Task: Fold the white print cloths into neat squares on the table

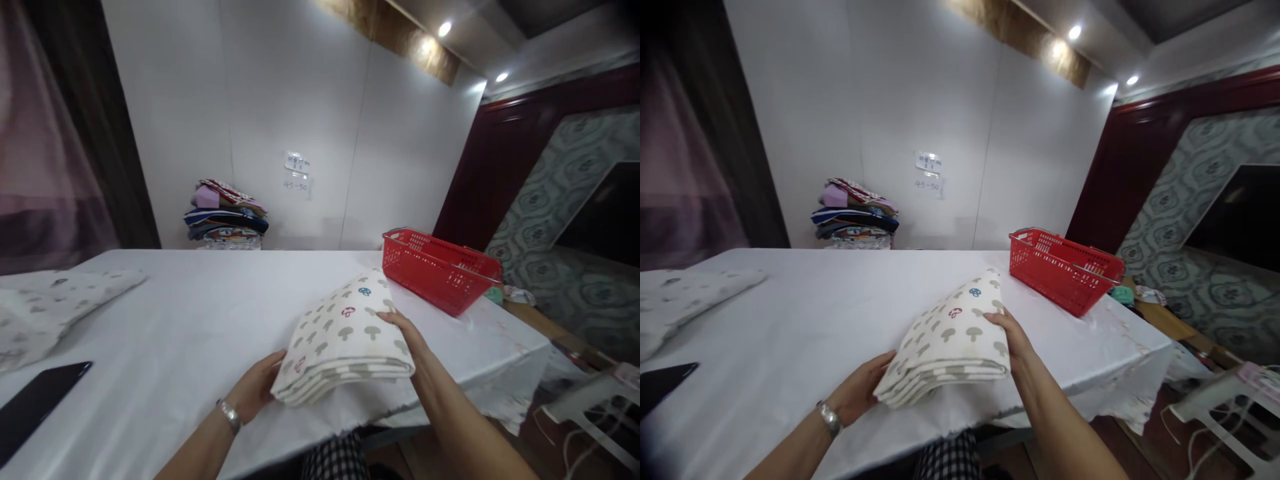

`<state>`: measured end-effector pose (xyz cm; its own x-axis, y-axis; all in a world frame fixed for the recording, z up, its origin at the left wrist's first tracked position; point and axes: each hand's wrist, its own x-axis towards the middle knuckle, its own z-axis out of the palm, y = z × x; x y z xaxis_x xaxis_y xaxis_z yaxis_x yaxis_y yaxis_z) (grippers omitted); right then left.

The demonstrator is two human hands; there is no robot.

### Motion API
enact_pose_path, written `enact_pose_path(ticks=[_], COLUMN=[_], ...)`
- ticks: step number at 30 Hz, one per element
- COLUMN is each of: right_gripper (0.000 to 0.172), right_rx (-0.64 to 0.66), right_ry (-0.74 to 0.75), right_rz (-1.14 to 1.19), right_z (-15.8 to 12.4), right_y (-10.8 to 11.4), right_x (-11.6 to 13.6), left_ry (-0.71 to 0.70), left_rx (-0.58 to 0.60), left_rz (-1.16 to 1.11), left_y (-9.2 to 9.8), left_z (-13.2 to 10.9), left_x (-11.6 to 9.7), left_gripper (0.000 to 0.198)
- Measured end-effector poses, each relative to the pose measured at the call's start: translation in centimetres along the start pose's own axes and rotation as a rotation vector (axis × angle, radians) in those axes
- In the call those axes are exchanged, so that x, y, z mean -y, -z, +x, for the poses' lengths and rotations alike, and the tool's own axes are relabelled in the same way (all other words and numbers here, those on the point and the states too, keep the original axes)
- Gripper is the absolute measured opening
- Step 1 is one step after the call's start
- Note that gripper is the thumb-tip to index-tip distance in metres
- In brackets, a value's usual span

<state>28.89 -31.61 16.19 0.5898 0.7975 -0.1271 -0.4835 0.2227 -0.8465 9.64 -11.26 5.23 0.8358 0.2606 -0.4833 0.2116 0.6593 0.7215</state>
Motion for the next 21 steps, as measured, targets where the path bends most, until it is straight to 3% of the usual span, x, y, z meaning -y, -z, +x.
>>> enact_pose_path(ticks=[6,13,21], right_gripper=[0.036,0.033,0.019], right_rx=[-0.152,-0.337,-0.363], right_ry=[0.120,0.342,0.426], right_rz=[-0.157,-0.217,-0.230], right_z=[-0.3,0.0,3.5], right_y=[2.2,4.8,7.0], right_x=[5.7,13.6,20.2], left_ry=[-0.159,-0.507,-0.478], left_rx=[-0.225,-0.362,-0.377], left_rz=[0.370,1.049,1.048], left_y=[-0.6,-0.6,0.2], left_z=[2.6,4.5,4.7], left_x=[1.4,3.3,4.1], left_gripper=[0.049,0.025,0.029])
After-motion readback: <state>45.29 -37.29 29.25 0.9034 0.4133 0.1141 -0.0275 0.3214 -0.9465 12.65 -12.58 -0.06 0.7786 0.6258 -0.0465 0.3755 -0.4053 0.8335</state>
